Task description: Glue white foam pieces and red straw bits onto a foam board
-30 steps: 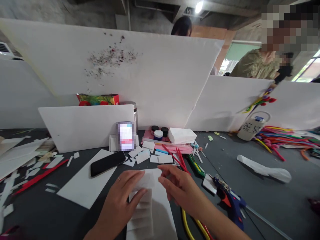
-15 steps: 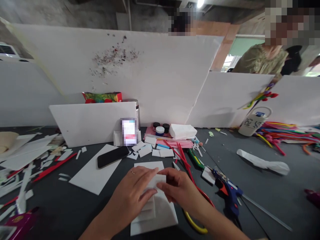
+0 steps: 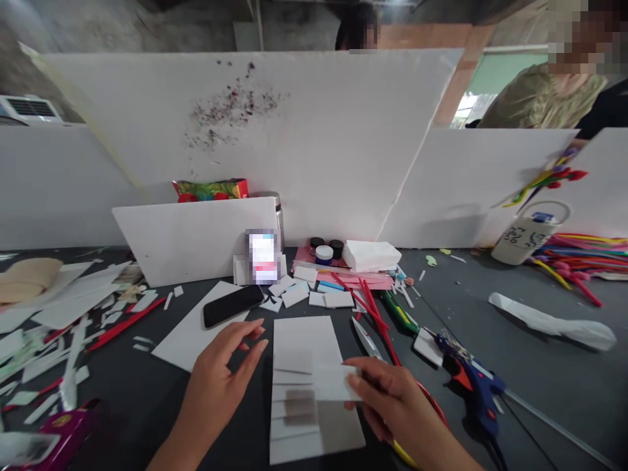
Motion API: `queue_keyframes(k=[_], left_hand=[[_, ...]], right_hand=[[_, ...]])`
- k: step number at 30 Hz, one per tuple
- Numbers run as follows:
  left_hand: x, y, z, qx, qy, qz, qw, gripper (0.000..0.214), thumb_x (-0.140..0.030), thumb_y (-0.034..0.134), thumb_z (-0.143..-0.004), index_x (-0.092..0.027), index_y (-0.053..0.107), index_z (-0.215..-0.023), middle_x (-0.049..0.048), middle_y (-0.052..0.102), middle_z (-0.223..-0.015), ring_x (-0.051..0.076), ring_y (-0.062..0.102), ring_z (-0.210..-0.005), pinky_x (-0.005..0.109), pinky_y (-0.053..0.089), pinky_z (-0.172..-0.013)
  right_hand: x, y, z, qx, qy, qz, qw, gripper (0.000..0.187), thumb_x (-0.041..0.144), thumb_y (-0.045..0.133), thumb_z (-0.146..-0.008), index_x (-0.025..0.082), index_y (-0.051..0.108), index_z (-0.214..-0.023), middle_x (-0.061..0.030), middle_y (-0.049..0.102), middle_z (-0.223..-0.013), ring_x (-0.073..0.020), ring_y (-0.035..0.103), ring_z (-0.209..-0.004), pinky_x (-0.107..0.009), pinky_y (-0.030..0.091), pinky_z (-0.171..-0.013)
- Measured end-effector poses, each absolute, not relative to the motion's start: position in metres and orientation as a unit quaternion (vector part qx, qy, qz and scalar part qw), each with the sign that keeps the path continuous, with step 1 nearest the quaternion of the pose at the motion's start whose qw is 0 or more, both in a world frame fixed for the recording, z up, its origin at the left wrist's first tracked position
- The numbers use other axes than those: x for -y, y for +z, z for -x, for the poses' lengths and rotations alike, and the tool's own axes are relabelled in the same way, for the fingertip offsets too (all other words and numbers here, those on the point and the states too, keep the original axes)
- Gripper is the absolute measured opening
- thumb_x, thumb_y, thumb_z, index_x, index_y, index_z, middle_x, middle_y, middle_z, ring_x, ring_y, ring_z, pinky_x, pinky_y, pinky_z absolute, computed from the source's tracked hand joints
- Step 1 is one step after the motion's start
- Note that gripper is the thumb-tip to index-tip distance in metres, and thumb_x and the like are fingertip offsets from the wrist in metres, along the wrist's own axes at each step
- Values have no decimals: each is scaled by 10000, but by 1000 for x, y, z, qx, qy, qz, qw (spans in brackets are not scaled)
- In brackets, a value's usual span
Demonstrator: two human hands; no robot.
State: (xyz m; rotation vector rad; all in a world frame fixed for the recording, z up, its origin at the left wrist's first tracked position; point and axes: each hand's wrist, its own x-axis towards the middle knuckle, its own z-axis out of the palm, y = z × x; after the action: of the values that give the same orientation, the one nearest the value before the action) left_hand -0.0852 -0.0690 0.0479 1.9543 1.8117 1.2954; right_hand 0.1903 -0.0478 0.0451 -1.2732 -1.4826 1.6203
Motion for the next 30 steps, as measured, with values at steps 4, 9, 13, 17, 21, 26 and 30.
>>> queue_keyframes(k=[4,9,13,17,21,26,30], left_hand=[[62,47,79,-595,427,-672,106,258,-383,585,-920,-276,646,-1146,38,689,-1116,185,648,-888,314,539,-823],[72,51,55,-542,398,-717,184,285,-327,554,-948,-284,589,-1227,46,657,-1091,147,616,-786,277,533,-773],[83,56,31,-494,366,-750,243,609,-344,655,-890,-333,391,-1439,73,582,-1279,165,621,-905,261,540,-794],[84,56,24,-506,380,-726,269,504,-338,650,-896,-325,476,-1369,51,629,-1207,172,626,-945,246,527,-821],[82,52,27,-528,395,-681,319,326,-396,639,-895,-281,591,-1197,27,678,-1047,152,625,-814,235,524,-757],[84,57,26,-529,380,-694,306,315,-408,659,-874,-274,588,-1150,24,684,-985,164,622,-796,244,522,-733],[82,62,33,-501,369,-738,261,318,-406,679,-861,-297,584,-1143,26,669,-1078,178,632,-897,260,522,-796]], right_hand=[[48,42,-203,553,581,507,316,488,646,573,-826,168,627,-906,7,603,-599,-50,339,-361,-207,181,-357],[45,50,-198,612,504,504,342,439,604,475,-914,206,534,-739,49,465,-528,-86,362,-425,-218,269,-399],[49,51,-185,632,485,495,347,415,577,461,-944,229,456,-718,76,377,-541,-87,373,-429,-208,304,-400],[54,44,-177,594,562,489,303,413,606,411,-961,246,422,-758,109,321,-490,-78,371,-341,-184,278,-331],[56,40,-172,601,558,484,306,436,601,388,-972,239,439,-734,111,361,-433,-83,398,-302,-179,284,-309],[56,54,-177,610,560,473,300,460,594,409,-965,226,455,-694,65,510,-462,-104,520,-381,-187,384,-392],[63,82,-234,654,500,519,230,475,598,423,-955,224,498,-672,42,532,-486,-121,555,-425,-203,415,-430]])
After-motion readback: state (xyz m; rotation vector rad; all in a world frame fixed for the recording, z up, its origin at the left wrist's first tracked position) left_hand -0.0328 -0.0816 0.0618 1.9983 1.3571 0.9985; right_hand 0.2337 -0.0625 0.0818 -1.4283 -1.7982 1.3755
